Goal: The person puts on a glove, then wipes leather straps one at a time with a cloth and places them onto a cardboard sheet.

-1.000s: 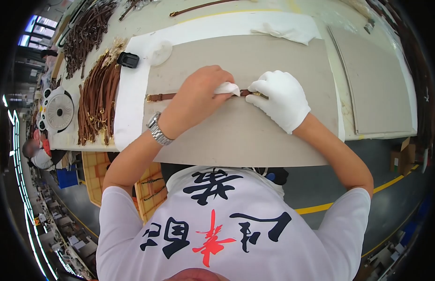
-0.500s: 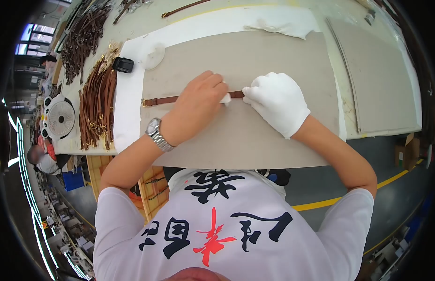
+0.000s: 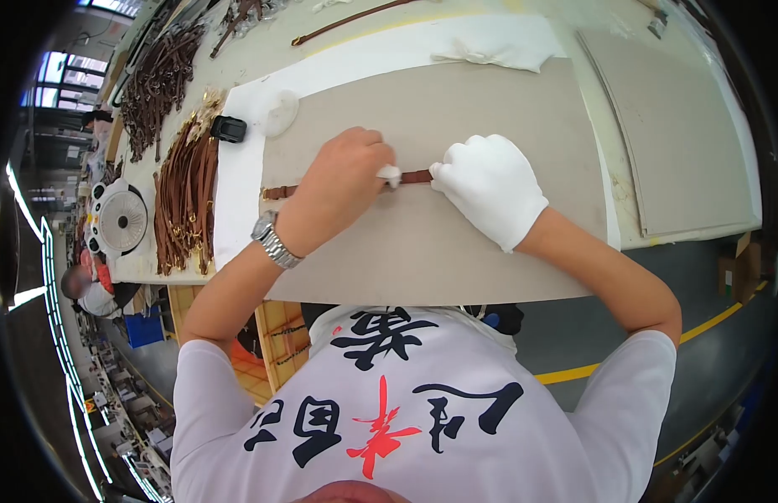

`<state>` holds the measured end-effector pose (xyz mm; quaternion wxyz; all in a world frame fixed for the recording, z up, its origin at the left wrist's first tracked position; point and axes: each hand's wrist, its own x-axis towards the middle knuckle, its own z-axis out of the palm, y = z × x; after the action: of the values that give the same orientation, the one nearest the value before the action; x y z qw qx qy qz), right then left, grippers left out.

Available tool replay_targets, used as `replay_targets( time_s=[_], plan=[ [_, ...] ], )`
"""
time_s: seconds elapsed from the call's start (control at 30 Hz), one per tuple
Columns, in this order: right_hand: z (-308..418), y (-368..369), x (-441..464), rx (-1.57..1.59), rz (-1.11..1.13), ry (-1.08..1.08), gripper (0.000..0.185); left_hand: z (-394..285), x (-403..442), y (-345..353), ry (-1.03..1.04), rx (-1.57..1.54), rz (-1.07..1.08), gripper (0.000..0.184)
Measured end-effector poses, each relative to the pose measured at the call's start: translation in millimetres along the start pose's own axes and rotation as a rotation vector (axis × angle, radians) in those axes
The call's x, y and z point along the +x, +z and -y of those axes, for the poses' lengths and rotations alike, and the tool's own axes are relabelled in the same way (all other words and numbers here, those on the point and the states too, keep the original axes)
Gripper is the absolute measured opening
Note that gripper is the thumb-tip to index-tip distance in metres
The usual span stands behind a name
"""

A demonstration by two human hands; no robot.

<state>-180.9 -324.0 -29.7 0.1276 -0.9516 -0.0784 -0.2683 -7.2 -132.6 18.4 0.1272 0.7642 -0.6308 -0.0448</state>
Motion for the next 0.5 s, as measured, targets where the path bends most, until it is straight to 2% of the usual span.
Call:
replay_targets(
  time_s=[0.13,0.17,0.2,0.27,0.3,0.37,0.43,0.5],
  plan=[
    [-0.9,2.7,-5.8,0.003,0.031,0.012,0.007,-13.3,5.8,23.3,0.053,-0.057,-0.078,0.015],
    [0.2,3.8,-5.6,-0.002,0.024,0.014,0.007,-2.5,-4.8,14.6,-0.027,-0.027,-0.040,0.012],
    [-1.4,3.3,-4.1,-0.017,0.007,0.009,0.007,5.2,-4.9,6.5,-0.009,-0.021,-0.041,0.012],
    [0.0,3.1,-5.2,-0.018,-0.017,0.011,0.007,13.2,-10.9,-5.3,-0.175,0.097,0.177,0.012],
    [-0.2,4.3,-2.8,-0.011,-0.033,0.000,0.008,4.4,-5.5,-2.6,-0.185,0.101,0.168,0.012],
    [-1.8,0.8,-0.5,-0.043,0.022,0.003,0.009,-20.9,13.1,13.1,0.043,-0.111,-0.104,0.013],
    [0.0,2.4,-3.9,-0.068,0.098,0.024,0.009,-14.9,7.5,24.5,0.022,-0.127,-0.126,0.013],
    [0.4,2.1,-3.7,-0.017,0.017,0.020,0.010,-1.7,-5.1,22.3,-0.024,-0.082,-0.130,0.012]
  ],
)
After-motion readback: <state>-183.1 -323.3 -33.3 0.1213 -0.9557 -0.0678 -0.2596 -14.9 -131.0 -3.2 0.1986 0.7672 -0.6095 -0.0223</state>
